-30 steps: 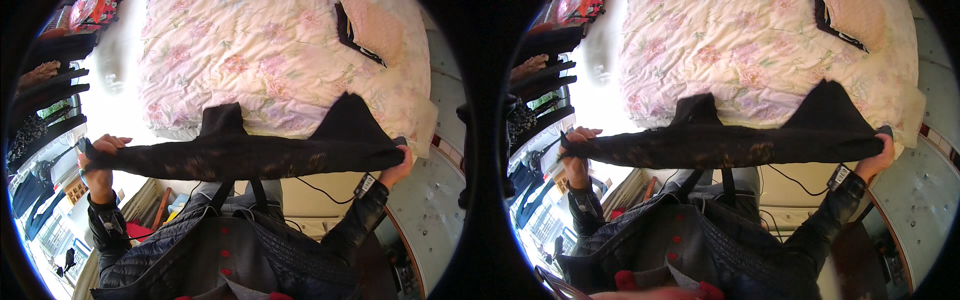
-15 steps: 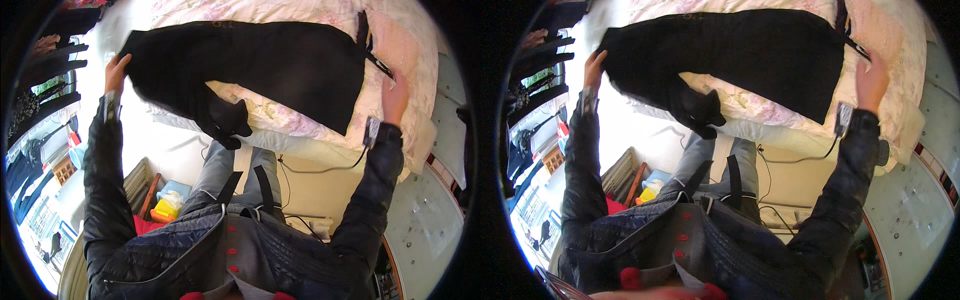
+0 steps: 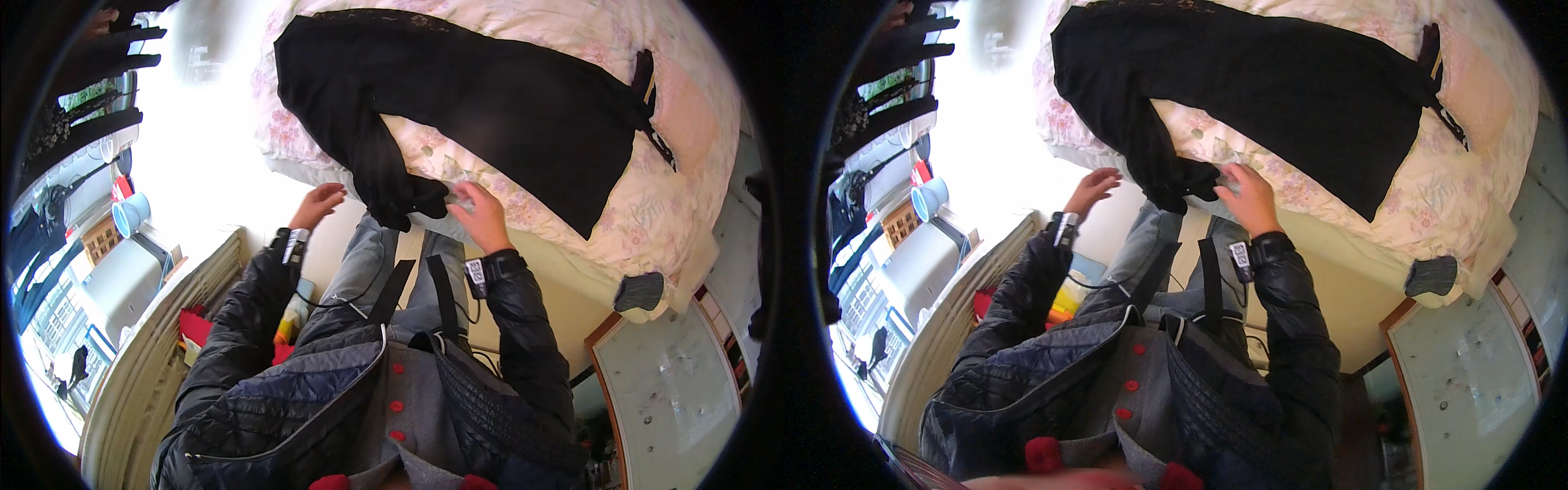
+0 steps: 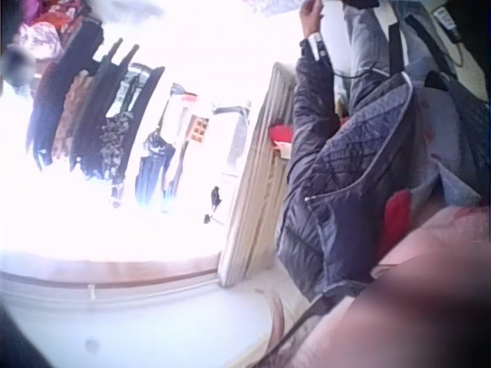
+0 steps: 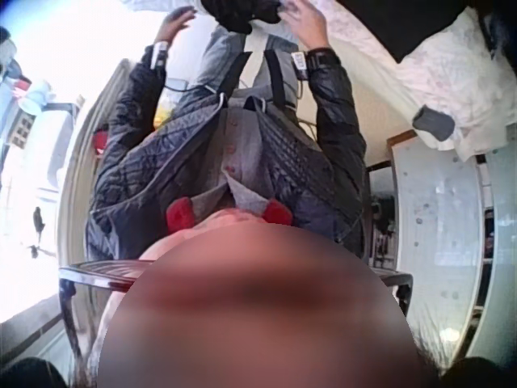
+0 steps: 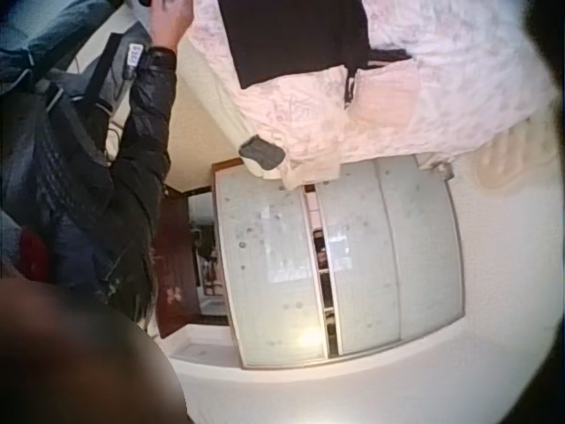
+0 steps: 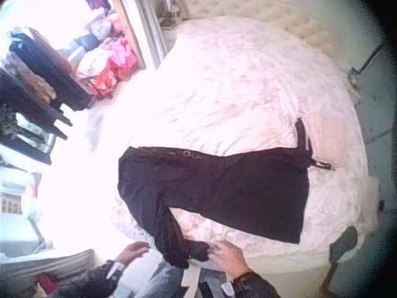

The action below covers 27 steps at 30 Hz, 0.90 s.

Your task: The person folds several garments on a bed, including a dark grey item, a black patterned item, a pink polka-dotted item, and a black long-sleeved top. Each item is smoothed, folded into a compact rectangle, and placed on the bed.

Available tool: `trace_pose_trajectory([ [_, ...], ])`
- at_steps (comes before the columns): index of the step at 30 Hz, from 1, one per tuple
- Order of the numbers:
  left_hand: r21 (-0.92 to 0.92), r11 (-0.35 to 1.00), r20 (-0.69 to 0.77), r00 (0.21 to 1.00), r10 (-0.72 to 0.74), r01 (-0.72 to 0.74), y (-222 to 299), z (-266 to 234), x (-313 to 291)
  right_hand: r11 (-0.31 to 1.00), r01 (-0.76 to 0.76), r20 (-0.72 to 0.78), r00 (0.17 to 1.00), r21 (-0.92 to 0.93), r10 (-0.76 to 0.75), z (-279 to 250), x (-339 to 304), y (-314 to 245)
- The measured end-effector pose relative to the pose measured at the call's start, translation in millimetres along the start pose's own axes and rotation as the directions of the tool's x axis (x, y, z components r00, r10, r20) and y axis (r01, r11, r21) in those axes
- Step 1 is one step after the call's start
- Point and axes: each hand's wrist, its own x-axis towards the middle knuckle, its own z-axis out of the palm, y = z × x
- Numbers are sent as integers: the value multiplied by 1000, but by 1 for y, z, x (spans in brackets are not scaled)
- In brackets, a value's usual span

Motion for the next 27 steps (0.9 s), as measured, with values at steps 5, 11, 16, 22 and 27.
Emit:
trace_pose_trajectory([
  [5,-304,947,47,991,124,-104,-20,74,24,985,-116,311,938,-131,152,48,15,0],
  [11,-124,985,197,969,146,-124,-2,85,-22,920,-192,217,968,341,122,43,-22,-5],
  [16,-114,982,246,954,174,-150,18,63,-82,713,-418,387,896,563,219,31,-44,-16],
  [22,83,942,13,945,326,-325,7,85,-146,677,-370,463,885,636,48,73,-64,-4],
  [27,661,668,-47,869,492,-343,1,97,-188,639,-318,445,894,701,-43,89,-87,2],
])
